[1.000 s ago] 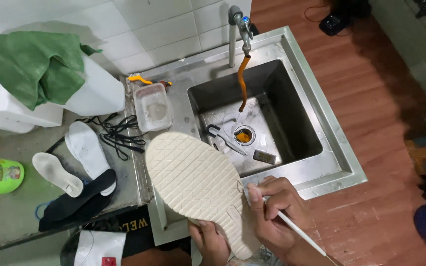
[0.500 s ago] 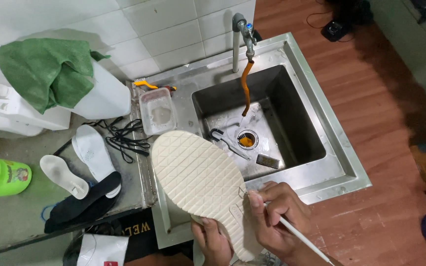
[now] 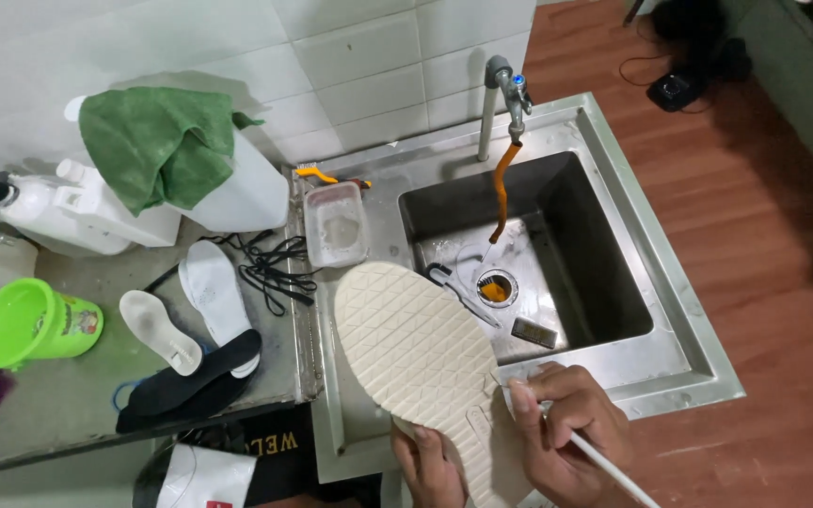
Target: The person scrubs a white shoe insole with a yellow brush, rinses it under running water, and then uses a white stick to clean the grooves of the insole. The person repeats the scrubbing and rinsing process multiple times.
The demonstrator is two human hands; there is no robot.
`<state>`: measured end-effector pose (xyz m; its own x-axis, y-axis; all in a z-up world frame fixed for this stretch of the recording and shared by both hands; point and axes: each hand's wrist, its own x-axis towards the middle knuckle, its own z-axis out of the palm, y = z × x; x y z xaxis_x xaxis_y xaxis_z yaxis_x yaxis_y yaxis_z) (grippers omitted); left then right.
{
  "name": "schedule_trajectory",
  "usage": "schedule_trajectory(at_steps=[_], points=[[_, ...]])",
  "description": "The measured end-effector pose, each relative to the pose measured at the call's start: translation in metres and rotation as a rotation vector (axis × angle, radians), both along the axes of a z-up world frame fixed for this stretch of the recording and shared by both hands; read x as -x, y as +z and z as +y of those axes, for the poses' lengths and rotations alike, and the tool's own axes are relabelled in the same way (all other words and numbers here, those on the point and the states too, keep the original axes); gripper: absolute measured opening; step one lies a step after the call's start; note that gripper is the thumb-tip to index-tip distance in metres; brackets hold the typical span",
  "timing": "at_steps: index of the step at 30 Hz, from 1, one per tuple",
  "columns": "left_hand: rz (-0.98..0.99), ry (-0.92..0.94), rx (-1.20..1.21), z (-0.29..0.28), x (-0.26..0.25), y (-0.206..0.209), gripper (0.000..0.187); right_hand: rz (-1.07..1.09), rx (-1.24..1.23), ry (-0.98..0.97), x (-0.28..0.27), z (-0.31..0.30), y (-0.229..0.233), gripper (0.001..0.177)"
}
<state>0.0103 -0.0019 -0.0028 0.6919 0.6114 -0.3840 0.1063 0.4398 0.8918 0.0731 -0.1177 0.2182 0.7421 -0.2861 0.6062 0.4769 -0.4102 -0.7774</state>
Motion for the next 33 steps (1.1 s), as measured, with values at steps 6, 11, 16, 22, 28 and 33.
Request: schedule_trajectory(at_steps=[6, 11, 16, 22, 28, 33], points=[[0.149, 0.072, 0.176, -0.012, -0.012, 0.049, 0.061, -0.101, -0.078, 0.089, -0.001, 0.009, 0.006, 0.043], [0.011, 0.151, 0.239, -0.021, -0.004, 0.035, 0.074, -0.073, -0.160, 0.078, 0.003, 0.017, -0.002, 0.046], [-0.357, 0.076, 0.418, -0.026, -0.009, 0.057, 0.079, 0.017, -0.095, 0.146, 0.010, 0.011, -0.001, 0.045], [-0.565, -0.173, 0.196, -0.013, -0.018, 0.053, 0.083, -0.050, -0.051, 0.189, 0.000, 0.008, 0.002, 0.044], [-0.499, -0.310, 0.032, 0.000, -0.011, 0.060, 0.085, -0.027, -0.050, 0.145, 0.005, 0.018, 0.014, 0.046], [-0.523, -0.387, -0.022, 0.001, -0.020, 0.088, 0.087, -0.072, 0.032, 0.211, -0.005, 0.014, 0.019, 0.046]])
